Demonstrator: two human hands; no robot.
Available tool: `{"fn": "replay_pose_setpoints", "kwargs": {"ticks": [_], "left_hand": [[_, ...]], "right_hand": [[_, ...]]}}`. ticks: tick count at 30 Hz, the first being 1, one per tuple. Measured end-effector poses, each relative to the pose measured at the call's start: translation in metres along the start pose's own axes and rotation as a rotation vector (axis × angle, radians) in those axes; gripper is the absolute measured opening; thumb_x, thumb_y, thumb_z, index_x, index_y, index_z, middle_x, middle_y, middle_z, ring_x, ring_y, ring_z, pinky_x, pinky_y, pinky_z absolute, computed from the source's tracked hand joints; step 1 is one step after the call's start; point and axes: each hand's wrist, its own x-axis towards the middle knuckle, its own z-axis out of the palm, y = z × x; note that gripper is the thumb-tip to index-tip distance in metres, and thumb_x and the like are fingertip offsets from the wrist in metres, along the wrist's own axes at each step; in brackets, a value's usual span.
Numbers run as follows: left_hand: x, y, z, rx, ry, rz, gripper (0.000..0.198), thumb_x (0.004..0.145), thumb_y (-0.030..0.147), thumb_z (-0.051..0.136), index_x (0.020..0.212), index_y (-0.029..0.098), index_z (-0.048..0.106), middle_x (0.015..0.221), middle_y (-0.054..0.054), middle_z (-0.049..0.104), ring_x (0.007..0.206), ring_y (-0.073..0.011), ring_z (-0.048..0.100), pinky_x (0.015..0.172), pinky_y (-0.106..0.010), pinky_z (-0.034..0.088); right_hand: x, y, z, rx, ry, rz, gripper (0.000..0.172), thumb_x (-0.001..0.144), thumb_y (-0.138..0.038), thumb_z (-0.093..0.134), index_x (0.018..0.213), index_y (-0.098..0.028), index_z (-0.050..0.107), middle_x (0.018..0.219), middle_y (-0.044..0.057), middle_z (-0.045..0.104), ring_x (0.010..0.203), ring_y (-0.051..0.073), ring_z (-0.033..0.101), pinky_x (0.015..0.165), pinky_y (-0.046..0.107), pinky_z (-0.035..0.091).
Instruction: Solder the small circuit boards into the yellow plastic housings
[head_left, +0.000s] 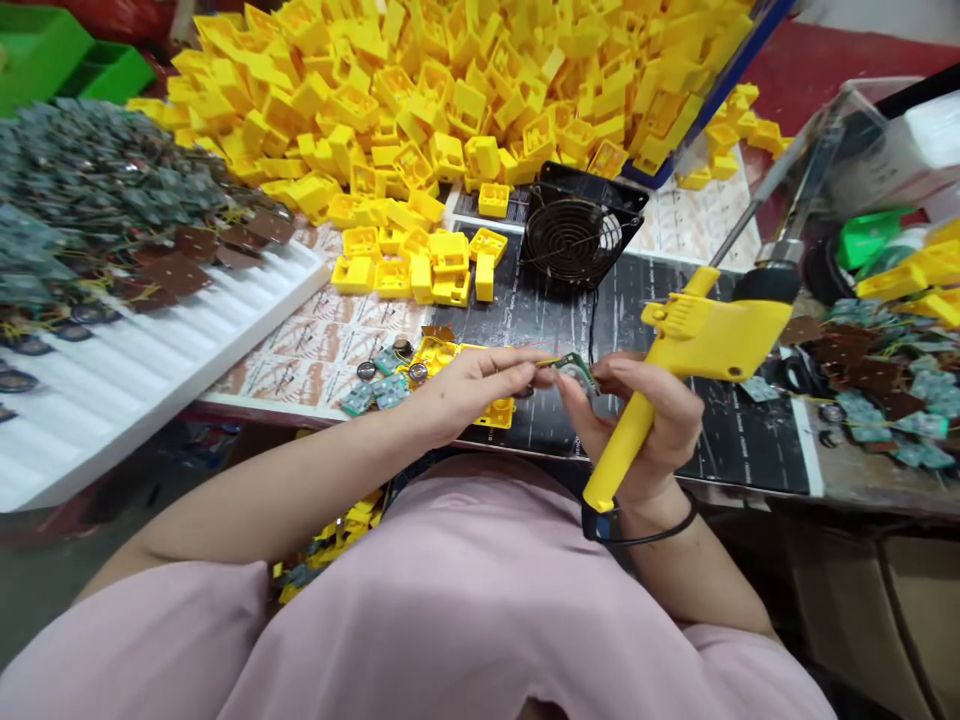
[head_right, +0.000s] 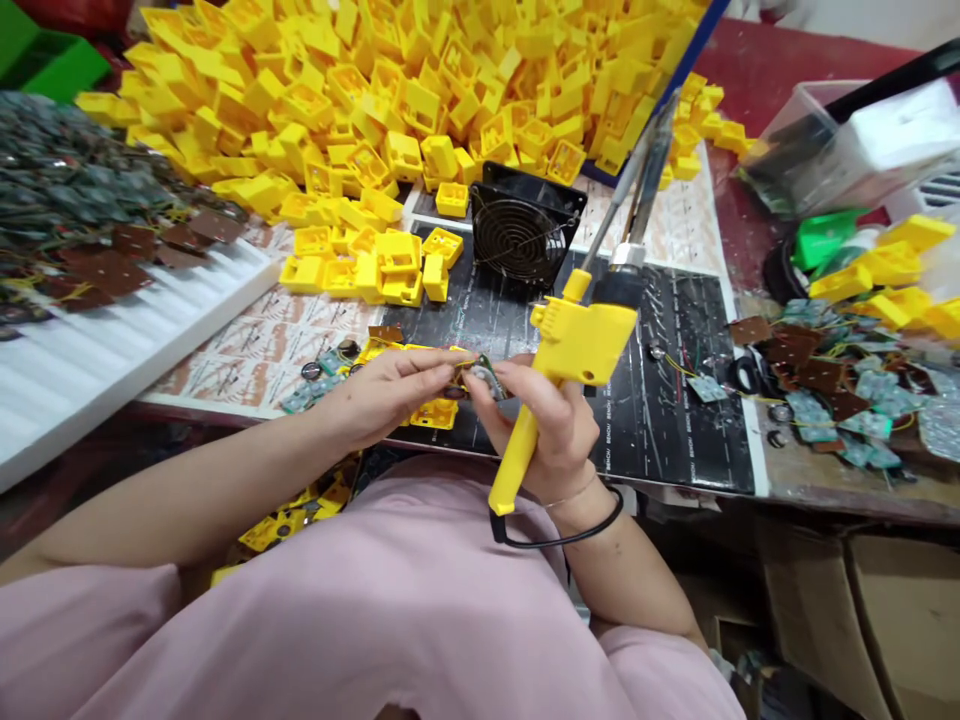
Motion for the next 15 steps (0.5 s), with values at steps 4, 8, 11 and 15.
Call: {"fn": "replay_pose_setpoints", "kwargs": {"ticks": [4,8,11,15], "left_hand": [[0.004,0.006,0.014,-0.039,0.105,0.117,0.058,0.080,0.073,0.094,0.111,0.025,0.091,0.130,-0.010,0.085,0.139,-0.0293,0.072,0.125,-0.041,0.049],[0.007,0.010,0.028,-0.256,0.165,0.112,0.045,0.069,0.061,0.105,0.092,0.026,0.091,0.100,-0.004,0.087,0.107,-0.0207,0.079,0.108,-0.033,0.059],[0.007,0.012,0.030,-0.320,0.167,0.068,0.043,0.065,0.057,0.108,0.086,0.026,0.089,0.085,0.000,0.081,0.086,-0.0129,0.072,0.086,-0.024,0.059],[0.002,0.029,0.006,0.059,0.158,0.097,0.040,0.081,0.060,0.093,0.091,0.022,0.086,0.072,0.001,0.069,0.066,-0.0122,0.059,0.066,-0.026,0.050]], "right_hand": [[-0.003,-0.005,0.002,0.058,-0.013,0.045,0.056,0.097,-0.018,0.084,0.143,-0.033,0.057,0.102,-0.002,0.074,0.083,0.017,0.080,0.062,0.025,0.071],[-0.011,-0.009,0.010,0.114,0.001,0.072,0.055,0.097,-0.018,0.085,0.143,-0.033,0.058,0.102,-0.002,0.075,0.086,0.017,0.081,0.067,0.027,0.072],[-0.017,-0.010,0.012,0.192,-0.008,0.085,0.057,0.094,-0.020,0.089,0.142,-0.029,0.060,0.103,-0.001,0.078,0.087,0.018,0.082,0.070,0.028,0.073],[-0.018,-0.005,-0.002,0.260,-0.118,0.113,0.059,0.091,-0.025,0.093,0.141,-0.028,0.063,0.110,0.002,0.084,0.080,0.019,0.083,0.069,0.029,0.072]]}}
